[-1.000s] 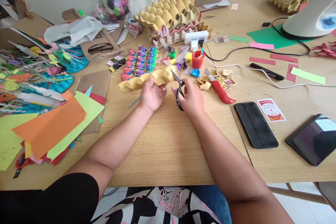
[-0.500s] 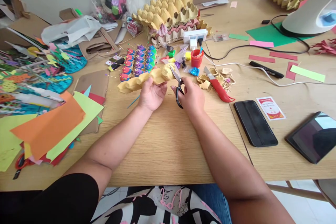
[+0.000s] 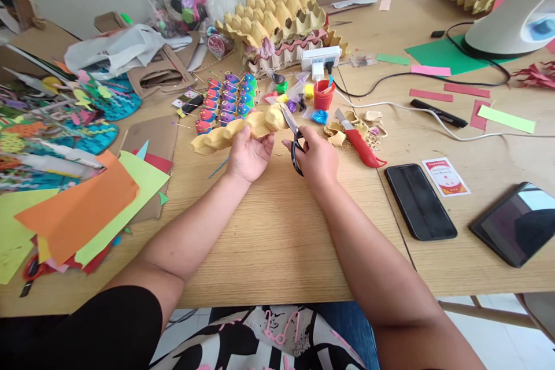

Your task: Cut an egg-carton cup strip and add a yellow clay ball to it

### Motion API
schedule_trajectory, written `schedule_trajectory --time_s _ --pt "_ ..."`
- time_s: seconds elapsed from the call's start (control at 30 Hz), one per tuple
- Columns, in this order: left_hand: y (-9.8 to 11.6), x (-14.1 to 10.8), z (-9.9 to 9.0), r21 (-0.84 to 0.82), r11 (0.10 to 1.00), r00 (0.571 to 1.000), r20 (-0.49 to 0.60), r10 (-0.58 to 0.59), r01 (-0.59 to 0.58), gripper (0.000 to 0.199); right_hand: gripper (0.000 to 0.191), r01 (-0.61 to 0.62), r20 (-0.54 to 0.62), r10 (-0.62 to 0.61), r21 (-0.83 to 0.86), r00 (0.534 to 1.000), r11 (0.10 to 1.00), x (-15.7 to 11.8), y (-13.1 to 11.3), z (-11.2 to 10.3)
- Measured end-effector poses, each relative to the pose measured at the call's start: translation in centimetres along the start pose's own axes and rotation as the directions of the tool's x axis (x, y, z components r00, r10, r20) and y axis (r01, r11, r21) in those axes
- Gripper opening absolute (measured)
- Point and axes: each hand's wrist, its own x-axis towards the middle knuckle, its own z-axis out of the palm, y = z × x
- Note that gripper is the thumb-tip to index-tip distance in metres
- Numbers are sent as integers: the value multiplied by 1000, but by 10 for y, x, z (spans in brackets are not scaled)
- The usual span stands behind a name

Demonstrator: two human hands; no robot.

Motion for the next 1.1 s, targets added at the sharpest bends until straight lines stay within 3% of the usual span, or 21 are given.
schedule_trajectory --time_s 0.17,0.37,0.47,0.7,0.93,1.1 --pt "-1 1 1 13 1000 1000 -8 6 -6 61 52 -26 3 26 143 1000 989 0 2 0" --pt "-1 5 1 -13 1000 999 -35 -17 16 41 58 -96 84 71 342 994 935 1 2 1" --pt "-2 6 0 -22 1000 999 -34 -1 0 37 59 -66 94 33 371 995 926 0 -1 2" --pt "-5 6 -7 58 998 1000 7 20 -21 66 51 -31 116 3 240 993 970 -2 -1 3" --pt "-2 2 -5 130 990 998 7 61 -61 59 49 -36 124 19 131 992 991 -7 -7 -3" --pt "-1 1 -3 99 989 993 46 106 -110 72 49 -73 107 70 26 992 997 -8 -11 -5"
